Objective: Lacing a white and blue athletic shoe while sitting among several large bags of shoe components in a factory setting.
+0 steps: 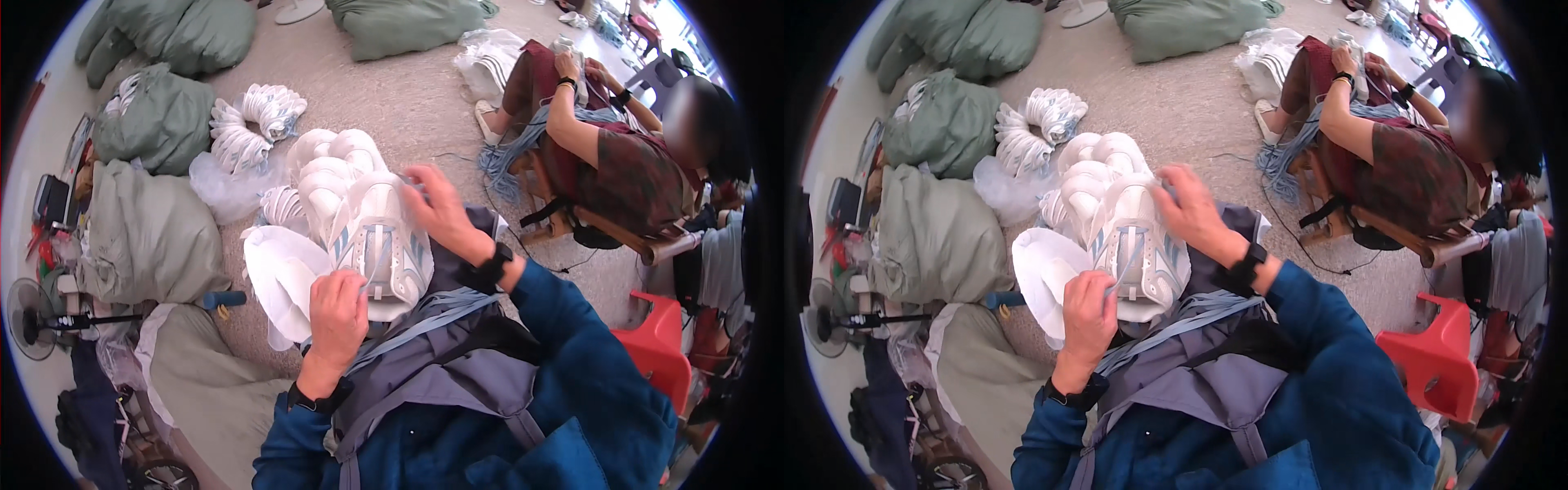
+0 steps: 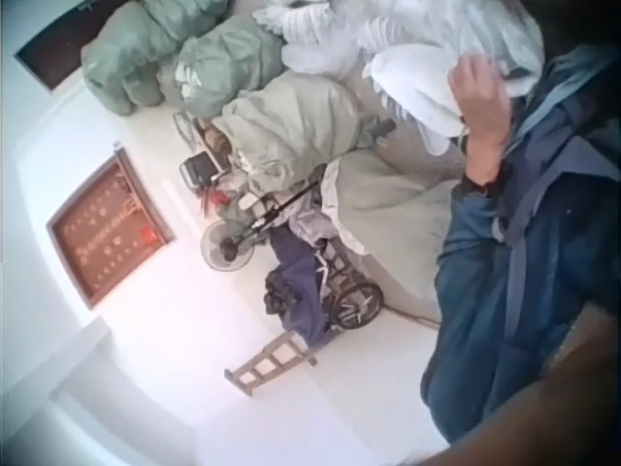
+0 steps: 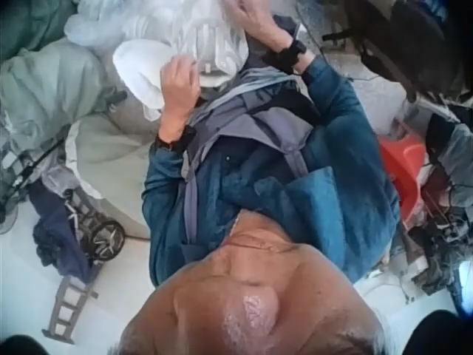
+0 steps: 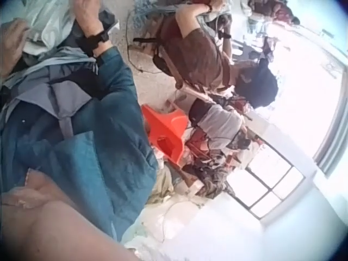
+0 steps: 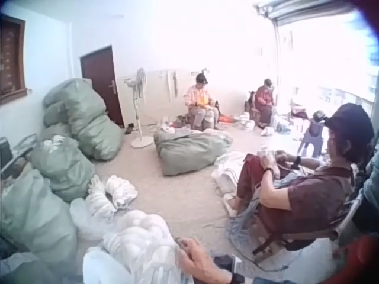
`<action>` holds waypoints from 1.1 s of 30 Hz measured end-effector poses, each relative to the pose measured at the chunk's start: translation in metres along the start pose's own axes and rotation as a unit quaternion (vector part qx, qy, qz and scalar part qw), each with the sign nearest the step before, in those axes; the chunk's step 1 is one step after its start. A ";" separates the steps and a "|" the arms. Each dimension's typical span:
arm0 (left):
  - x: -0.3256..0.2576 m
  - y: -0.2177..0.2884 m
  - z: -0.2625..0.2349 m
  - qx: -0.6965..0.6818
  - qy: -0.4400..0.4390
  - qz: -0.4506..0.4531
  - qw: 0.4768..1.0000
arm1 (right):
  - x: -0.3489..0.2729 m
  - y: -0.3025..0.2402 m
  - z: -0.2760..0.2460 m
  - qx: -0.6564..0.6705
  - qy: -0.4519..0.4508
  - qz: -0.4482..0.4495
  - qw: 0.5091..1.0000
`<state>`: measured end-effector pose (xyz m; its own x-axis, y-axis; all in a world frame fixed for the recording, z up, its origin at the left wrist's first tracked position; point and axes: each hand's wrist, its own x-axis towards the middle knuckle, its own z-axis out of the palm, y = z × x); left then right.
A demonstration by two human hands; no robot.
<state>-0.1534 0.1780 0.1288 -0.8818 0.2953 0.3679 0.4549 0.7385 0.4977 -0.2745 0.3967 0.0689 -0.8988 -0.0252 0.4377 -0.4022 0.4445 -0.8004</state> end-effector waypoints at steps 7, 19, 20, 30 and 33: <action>-0.022 -0.001 0.003 0.017 -0.055 -0.135 0.989 | -0.048 -0.034 -0.048 0.058 -0.103 -0.001 0.993; -0.012 0.027 -0.018 0.054 -0.028 -0.025 0.998 | -0.062 -0.053 -0.052 0.092 -0.173 0.026 0.980; -0.006 0.031 -0.019 0.049 0.006 0.037 0.998 | -0.063 -0.053 -0.051 0.095 -0.189 0.020 0.977; 0.018 0.050 -0.008 -0.145 -0.089 0.018 0.985 | -0.043 -0.066 -0.033 0.293 -0.382 0.335 0.810; 0.020 0.050 -0.008 -0.114 -0.136 0.035 0.983 | -0.048 -0.072 -0.019 0.403 -0.244 0.453 0.757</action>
<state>-0.1469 0.2162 0.1668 -0.8334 0.5154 0.1995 0.5053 0.5644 0.6528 -0.1996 0.3825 0.1134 -0.7479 -0.4516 -0.4864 0.6188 -0.2091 -0.7572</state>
